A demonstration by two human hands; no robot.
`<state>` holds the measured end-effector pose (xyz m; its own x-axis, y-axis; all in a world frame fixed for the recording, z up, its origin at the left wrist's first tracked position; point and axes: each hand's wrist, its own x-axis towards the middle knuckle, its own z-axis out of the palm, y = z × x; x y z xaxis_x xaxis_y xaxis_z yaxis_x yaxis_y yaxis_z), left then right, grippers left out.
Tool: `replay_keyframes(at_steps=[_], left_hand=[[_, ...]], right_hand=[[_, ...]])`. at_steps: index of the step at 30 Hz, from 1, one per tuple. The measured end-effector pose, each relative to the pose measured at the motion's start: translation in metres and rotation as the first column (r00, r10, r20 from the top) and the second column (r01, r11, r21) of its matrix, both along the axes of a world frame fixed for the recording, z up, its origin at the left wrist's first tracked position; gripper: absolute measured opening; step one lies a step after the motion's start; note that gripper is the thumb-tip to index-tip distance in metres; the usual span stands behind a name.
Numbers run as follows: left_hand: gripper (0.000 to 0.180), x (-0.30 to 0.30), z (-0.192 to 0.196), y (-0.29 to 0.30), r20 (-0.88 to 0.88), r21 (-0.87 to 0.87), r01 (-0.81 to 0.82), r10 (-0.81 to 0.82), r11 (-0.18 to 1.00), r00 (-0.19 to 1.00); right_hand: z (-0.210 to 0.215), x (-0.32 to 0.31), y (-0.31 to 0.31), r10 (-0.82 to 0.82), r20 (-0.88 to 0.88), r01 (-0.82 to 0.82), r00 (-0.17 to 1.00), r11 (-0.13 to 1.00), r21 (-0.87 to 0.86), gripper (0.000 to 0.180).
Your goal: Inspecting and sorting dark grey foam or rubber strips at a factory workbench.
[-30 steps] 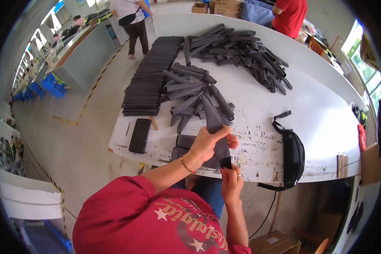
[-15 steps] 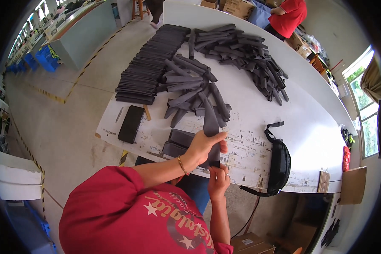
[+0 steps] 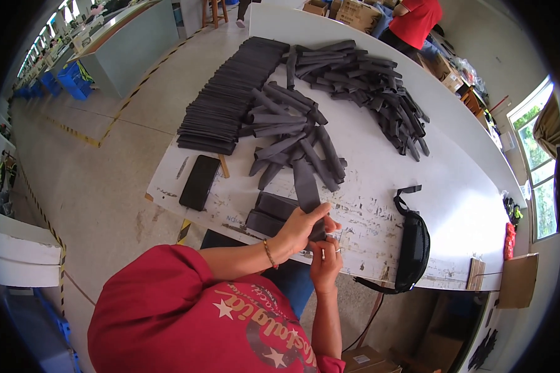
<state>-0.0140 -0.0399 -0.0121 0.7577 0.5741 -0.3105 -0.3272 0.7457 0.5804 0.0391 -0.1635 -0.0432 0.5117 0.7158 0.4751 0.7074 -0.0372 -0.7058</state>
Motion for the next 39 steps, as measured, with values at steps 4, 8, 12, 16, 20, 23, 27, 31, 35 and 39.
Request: replay_keyframes(at_steps=[4,8,12,16,20,23,27,31,35,39], left_hand=[[0.042,-0.004,0.003,0.001,-0.005,-0.021,0.047,-0.047,0.999,0.999],[0.04,-0.007,0.001,0.0,0.018,-0.016,0.015,-0.015,1.0,1.0],[0.041,-0.009,0.003,-0.001,0.055,-0.035,0.046,-0.044,0.998,0.998],[0.044,-0.01,0.001,-0.001,0.059,-0.062,0.043,-0.04,0.997,0.997],[0.044,-0.012,0.001,-0.001,0.066,-0.057,0.035,-0.031,0.998,0.997],[0.045,-0.012,-0.002,-0.001,0.076,-0.094,0.06,-0.052,0.994,0.996],[0.045,-0.013,-0.004,-0.001,0.073,-0.102,0.061,-0.054,0.993,0.996],[0.042,-0.013,-0.013,0.002,0.107,-0.11,0.08,-0.068,0.991,0.992],[0.037,-0.011,-0.007,0.017,0.043,-0.171,0.065,-0.059,0.983,0.997],[0.028,-0.012,0.006,0.049,0.122,-0.044,-0.151,0.155,0.988,0.98]], right_hand=[[0.003,-0.001,0.003,0.009,-0.01,-0.009,1.0,1.0,-0.015,0.015],[0.01,-0.002,0.007,0.03,-0.032,-0.031,0.999,0.999,-0.024,0.015],[0.009,-0.003,0.01,0.018,-0.031,-0.018,0.999,1.0,0.007,0.014],[0.012,-0.002,0.012,0.03,-0.038,-0.031,0.999,0.999,-0.021,0.014],[0.013,-0.002,0.015,0.045,-0.054,-0.046,0.998,0.999,-0.01,0.014],[0.014,-0.003,0.017,0.053,-0.058,-0.053,0.997,0.999,-0.008,0.013],[0.017,-0.003,0.019,0.053,-0.044,-0.054,0.998,0.998,-0.035,0.013],[0.016,-0.001,0.022,0.075,-0.061,-0.077,0.995,0.996,-0.034,0.013],[0.014,0.005,0.022,0.071,-0.091,-0.079,0.993,0.994,-0.081,0.014],[0.017,0.003,0.02,0.092,-0.066,-0.095,0.994,0.995,-0.038,0.016]])
